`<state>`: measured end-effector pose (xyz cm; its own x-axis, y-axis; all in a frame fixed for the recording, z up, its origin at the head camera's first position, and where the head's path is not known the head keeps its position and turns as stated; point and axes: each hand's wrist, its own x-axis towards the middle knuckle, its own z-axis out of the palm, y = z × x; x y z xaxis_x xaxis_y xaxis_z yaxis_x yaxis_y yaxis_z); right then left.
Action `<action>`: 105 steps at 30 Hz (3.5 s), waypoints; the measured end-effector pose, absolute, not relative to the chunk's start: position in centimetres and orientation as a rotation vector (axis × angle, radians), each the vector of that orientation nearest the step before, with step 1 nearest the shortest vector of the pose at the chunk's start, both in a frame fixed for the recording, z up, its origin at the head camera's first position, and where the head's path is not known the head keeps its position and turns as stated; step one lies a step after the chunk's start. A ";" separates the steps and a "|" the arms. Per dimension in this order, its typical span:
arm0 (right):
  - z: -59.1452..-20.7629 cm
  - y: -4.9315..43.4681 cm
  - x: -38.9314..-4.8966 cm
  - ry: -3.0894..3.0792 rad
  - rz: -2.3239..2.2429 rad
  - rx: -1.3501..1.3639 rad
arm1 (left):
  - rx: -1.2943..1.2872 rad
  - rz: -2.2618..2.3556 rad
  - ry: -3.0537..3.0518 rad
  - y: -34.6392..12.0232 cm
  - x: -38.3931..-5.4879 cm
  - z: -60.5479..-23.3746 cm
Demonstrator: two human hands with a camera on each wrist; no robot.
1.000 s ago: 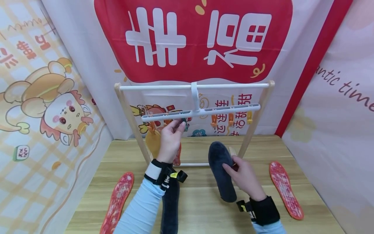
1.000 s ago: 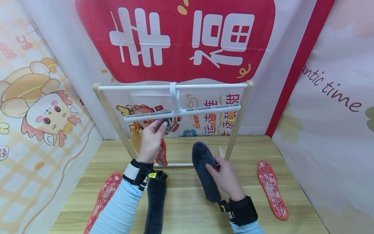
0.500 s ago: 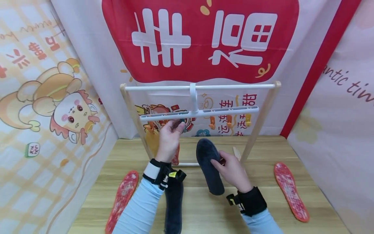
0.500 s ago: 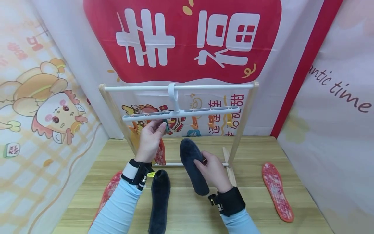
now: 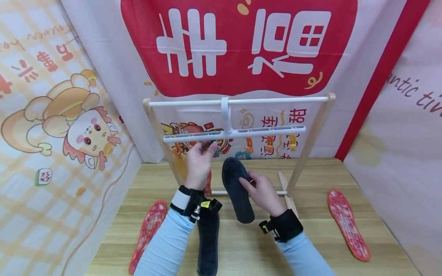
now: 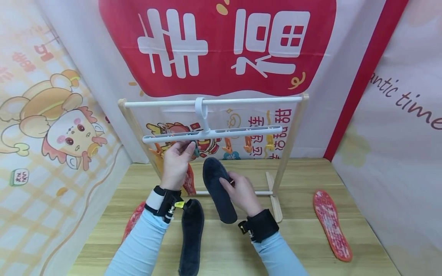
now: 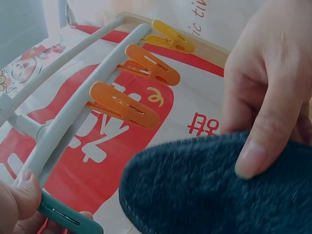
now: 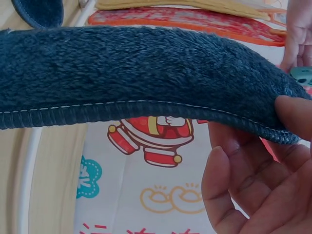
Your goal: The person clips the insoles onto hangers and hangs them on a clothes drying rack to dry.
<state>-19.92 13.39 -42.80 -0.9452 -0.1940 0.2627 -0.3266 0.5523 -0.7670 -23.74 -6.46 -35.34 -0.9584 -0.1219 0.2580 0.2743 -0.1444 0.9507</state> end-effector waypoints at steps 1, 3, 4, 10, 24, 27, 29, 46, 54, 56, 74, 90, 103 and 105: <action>-42.8 13.3 -20.1 -2.637 1.350 0.444 | -0.163 -2.183 -1.863 -6.4 -23.7 -35.3; -42.9 13.1 -20.4 -2.636 1.338 0.447 | -0.146 -2.176 -1.866 -6.3 -23.8 -35.3; -42.9 13.0 -20.5 -2.635 1.329 0.452 | -0.138 -2.173 -1.868 -6.3 -23.8 -35.3; -42.8 12.5 -21.0 -2.617 1.321 0.488 | -0.117 -2.172 -1.857 -6.1 -23.9 -35.3; -42.4 11.6 -21.8 -2.615 1.392 0.512 | -0.141 -2.175 -1.836 -5.7 -23.9 -35.2; -42.2 11.5 -21.8 -2.603 1.399 0.520 | -0.143 -2.170 -1.851 -5.7 -23.9 -35.1; -42.2 11.5 -21.9 -2.588 1.397 0.532 | -0.145 -2.161 -1.868 -5.8 -23.8 -35.0; -42.2 11.0 -22.8 -2.559 1.420 0.532 | -0.077 -2.122 -1.966 -5.9 -24.0 -35.0; -42.6 10.8 -22.9 -2.589 1.442 0.490 | -0.099 -2.133 -1.997 -6.1 -23.2 -35.1; -42.7 10.8 -22.9 -2.591 1.444 0.479 | -0.108 -2.129 -2.001 -6.1 -23.0 -35.2; -44.1 12.7 -22.7 -2.687 1.441 0.343 | -0.183 -2.211 -1.916 -6.4 -22.0 -36.2; -45.0 16.2 -21.0 -2.714 1.422 0.266 | -0.161 -2.220 -1.869 -7.5 -21.0 -37.3; -47.2 20.1 -16.9 -2.600 1.536 0.135 | -0.002 -2.095 -2.033 -9.8 -18.5 -42.3; -48.2 20.8 -16.2 -2.612 1.534 0.084 | 0.034 -2.061 -2.075 -10.4 -18.3 -43.7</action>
